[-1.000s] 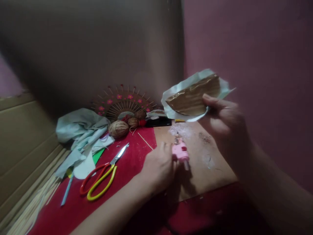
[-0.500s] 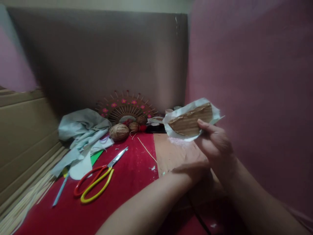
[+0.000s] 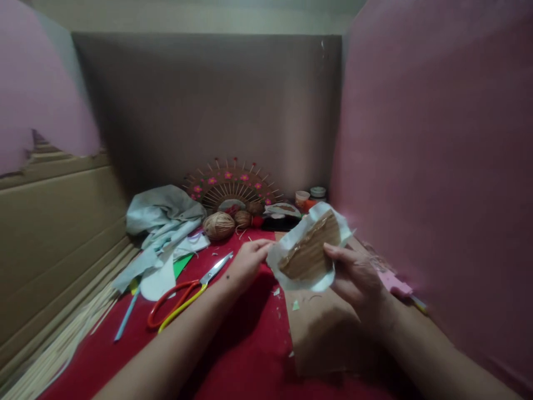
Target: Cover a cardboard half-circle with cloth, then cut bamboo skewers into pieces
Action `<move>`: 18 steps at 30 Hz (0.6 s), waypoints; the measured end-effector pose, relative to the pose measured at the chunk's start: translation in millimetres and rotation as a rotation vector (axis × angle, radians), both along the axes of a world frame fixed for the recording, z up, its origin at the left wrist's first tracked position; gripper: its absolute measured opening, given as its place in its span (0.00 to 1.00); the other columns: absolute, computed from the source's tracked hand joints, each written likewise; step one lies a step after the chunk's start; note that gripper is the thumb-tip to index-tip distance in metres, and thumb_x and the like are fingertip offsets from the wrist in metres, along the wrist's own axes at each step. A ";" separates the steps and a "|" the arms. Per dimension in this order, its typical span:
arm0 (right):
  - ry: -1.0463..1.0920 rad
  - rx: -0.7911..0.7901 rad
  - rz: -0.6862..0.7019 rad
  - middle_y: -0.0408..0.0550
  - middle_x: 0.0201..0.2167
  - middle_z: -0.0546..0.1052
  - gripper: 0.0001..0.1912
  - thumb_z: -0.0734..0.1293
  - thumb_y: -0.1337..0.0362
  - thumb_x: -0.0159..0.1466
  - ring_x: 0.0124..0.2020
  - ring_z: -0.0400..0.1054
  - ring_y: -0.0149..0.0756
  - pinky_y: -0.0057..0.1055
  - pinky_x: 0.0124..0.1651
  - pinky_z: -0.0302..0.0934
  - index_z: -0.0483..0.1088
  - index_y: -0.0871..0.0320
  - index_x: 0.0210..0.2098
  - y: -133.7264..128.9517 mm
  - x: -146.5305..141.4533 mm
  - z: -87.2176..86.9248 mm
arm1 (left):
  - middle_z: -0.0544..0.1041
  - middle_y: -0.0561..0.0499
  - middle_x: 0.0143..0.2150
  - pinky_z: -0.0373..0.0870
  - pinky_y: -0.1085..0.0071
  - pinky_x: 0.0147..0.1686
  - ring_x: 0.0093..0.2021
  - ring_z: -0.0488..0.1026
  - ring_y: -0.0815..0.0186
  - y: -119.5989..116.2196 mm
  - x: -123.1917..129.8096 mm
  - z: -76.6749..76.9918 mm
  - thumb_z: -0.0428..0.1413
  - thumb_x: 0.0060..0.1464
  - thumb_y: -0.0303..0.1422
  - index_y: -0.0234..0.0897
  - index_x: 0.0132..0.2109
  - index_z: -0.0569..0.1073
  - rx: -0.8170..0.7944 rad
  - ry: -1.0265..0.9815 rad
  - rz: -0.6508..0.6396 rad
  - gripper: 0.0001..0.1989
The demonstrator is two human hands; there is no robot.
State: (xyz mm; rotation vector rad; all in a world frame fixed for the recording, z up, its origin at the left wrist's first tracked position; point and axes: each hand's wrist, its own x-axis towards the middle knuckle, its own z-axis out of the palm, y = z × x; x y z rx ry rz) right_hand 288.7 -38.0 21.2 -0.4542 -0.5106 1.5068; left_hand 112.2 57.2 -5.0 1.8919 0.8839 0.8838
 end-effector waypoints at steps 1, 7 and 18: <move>-0.011 -0.014 0.053 0.48 0.35 0.80 0.19 0.66 0.76 0.52 0.45 0.73 0.43 0.45 0.56 0.61 0.73 0.59 0.44 -1.2 -4.6 -4.9 | 0.79 0.43 0.37 0.71 0.67 0.36 0.37 0.76 0.59 4.2 -3.5 2.1 0.50 0.59 0.42 0.29 0.45 0.75 -0.060 -0.076 0.001 0.20; -0.067 -0.033 0.209 0.48 0.34 0.80 0.19 0.69 0.77 0.49 0.42 0.74 0.42 0.45 0.55 0.61 0.74 0.59 0.40 -0.5 -18.6 -24.8 | 0.78 0.45 0.48 0.68 0.67 0.47 0.48 0.74 0.59 -6.1 12.4 9.5 0.49 0.59 0.42 0.35 0.53 0.73 -0.199 -0.334 -0.071 0.21; -0.136 -0.028 0.187 0.50 0.34 0.79 0.24 0.70 0.76 0.49 0.41 0.73 0.43 0.44 0.53 0.61 0.71 0.60 0.46 -4.9 -20.1 -21.4 | 0.80 0.48 0.40 0.69 0.66 0.46 0.45 0.74 0.58 -11.0 22.0 -8.9 0.57 0.53 0.37 0.36 0.38 0.79 -0.393 -0.503 -0.044 0.10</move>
